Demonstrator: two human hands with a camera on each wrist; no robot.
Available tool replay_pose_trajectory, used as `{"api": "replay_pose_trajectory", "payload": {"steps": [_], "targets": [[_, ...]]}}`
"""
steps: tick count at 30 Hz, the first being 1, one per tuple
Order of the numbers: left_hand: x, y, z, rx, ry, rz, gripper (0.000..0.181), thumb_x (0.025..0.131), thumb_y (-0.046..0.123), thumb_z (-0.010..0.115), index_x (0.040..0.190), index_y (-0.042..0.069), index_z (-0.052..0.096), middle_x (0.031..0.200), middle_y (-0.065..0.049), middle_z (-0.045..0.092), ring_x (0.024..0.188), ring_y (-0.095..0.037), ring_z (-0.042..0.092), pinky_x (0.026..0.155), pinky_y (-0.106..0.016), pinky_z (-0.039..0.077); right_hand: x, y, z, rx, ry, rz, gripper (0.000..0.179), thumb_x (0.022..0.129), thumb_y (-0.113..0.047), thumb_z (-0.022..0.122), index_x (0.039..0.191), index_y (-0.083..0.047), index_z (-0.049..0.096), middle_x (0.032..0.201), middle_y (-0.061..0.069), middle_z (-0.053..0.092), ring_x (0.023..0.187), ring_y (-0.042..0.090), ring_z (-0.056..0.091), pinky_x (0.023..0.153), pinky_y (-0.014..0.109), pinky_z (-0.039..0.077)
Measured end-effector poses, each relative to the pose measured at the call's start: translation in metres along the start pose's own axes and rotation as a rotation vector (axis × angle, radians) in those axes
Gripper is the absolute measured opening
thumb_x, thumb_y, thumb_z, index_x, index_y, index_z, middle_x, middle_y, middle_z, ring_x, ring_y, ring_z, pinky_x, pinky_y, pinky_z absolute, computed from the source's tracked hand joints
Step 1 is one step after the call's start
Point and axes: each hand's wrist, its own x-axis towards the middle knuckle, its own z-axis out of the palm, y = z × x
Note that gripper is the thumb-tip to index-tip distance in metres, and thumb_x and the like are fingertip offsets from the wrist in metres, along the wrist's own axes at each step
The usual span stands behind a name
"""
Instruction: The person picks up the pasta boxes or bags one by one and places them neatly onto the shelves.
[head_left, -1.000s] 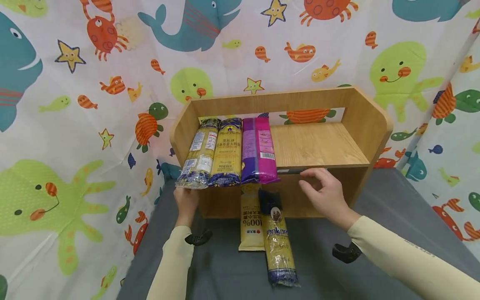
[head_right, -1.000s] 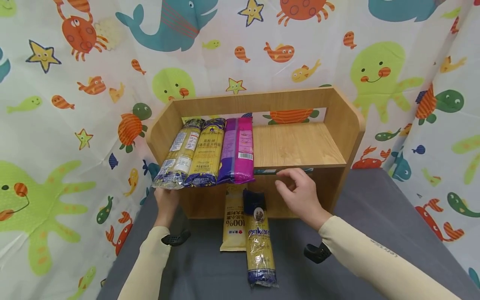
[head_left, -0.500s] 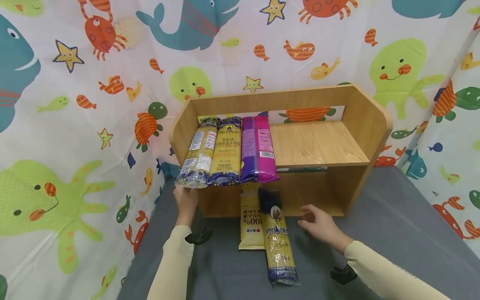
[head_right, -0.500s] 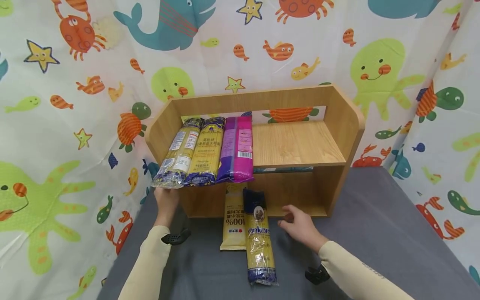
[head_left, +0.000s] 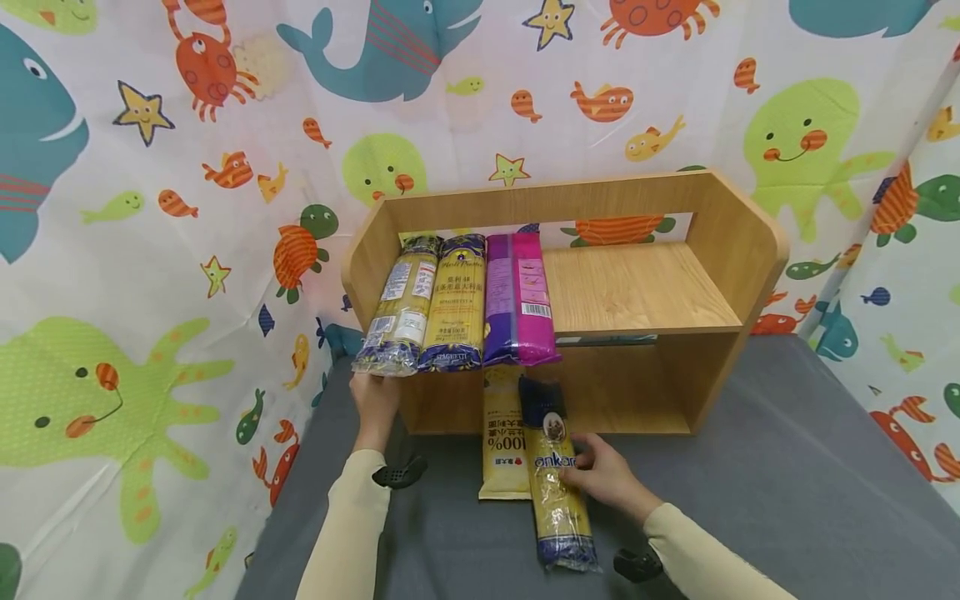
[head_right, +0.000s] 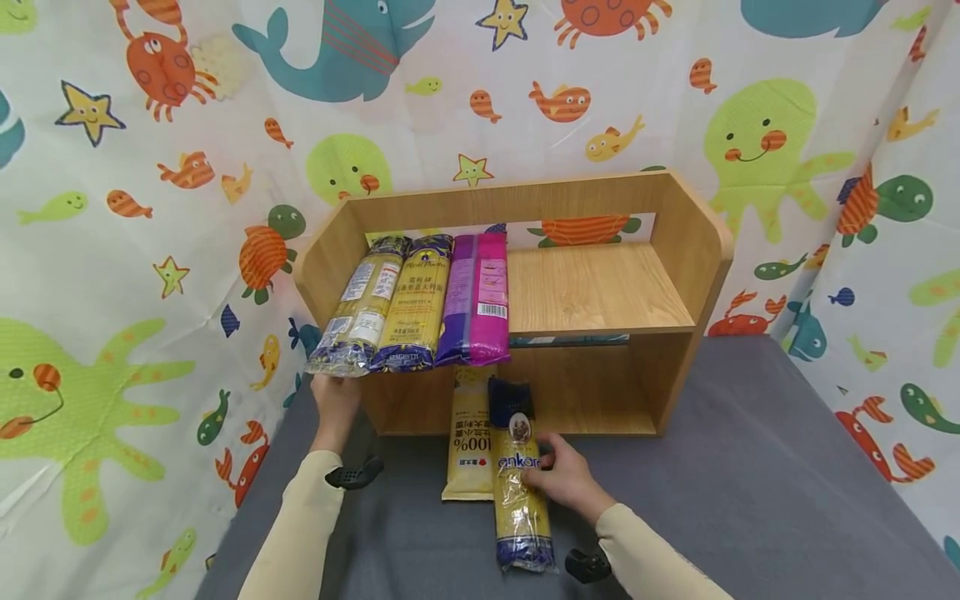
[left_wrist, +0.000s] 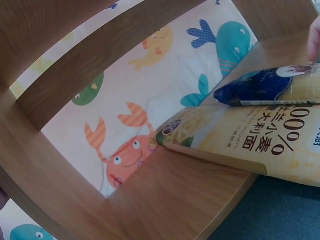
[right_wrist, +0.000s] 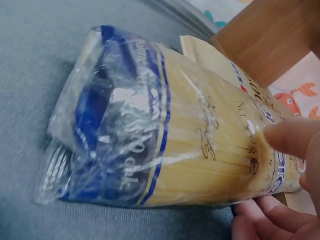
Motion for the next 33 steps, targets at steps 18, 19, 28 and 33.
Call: {"api": "replay_pose_trajectory", "payload": {"steps": [18, 19, 28, 33], "targets": [[-0.001, 0.002, 0.001, 0.013, 0.009, 0.023, 0.026, 0.103, 0.017, 0.057, 0.118, 0.002, 0.071, 0.095, -0.023, 0.073, 0.076, -0.032, 0.059, 0.072, -0.047, 0.045, 0.002, 0.003, 0.02, 0.09, -0.143, -0.129, 0.088, 0.074, 0.002, 0.08, 0.152, -0.004, 0.04, 0.115, 0.03, 0.065, 0.097, 0.03, 0.067, 0.074, 0.038, 0.056], [-0.001, 0.003, 0.001, 0.015, 0.009, 0.021, 0.026, 0.103, 0.017, 0.057, 0.118, 0.002, 0.071, 0.095, -0.023, 0.073, 0.076, -0.032, 0.058, 0.072, -0.046, 0.045, 0.0, 0.001, 0.021, 0.092, -0.129, -0.125, 0.087, 0.073, 0.003, 0.08, 0.151, -0.005, 0.041, 0.113, 0.03, 0.066, 0.095, 0.029, 0.068, 0.072, 0.037, 0.056], [0.0, 0.005, 0.0, -0.002, 0.006, -0.006, 0.028, 0.102, 0.016, 0.056, 0.119, 0.002, 0.071, 0.096, -0.023, 0.073, 0.075, -0.03, 0.055, 0.071, -0.045, 0.043, 0.0, -0.009, 0.024, 0.085, -0.071, -0.06, 0.086, 0.069, 0.008, 0.08, 0.147, -0.006, 0.049, 0.122, 0.03, 0.063, 0.097, 0.028, 0.066, 0.074, 0.037, 0.055], [-0.002, 0.005, -0.001, -0.007, 0.007, -0.025, 0.028, 0.102, 0.017, 0.056, 0.118, 0.002, 0.072, 0.096, -0.023, 0.073, 0.077, -0.031, 0.055, 0.073, -0.046, 0.044, 0.0, -0.008, 0.025, 0.058, -0.052, -0.04, 0.087, 0.068, 0.002, 0.084, 0.148, -0.007, 0.05, 0.12, 0.025, 0.066, 0.097, 0.026, 0.066, 0.074, 0.036, 0.055]]}}
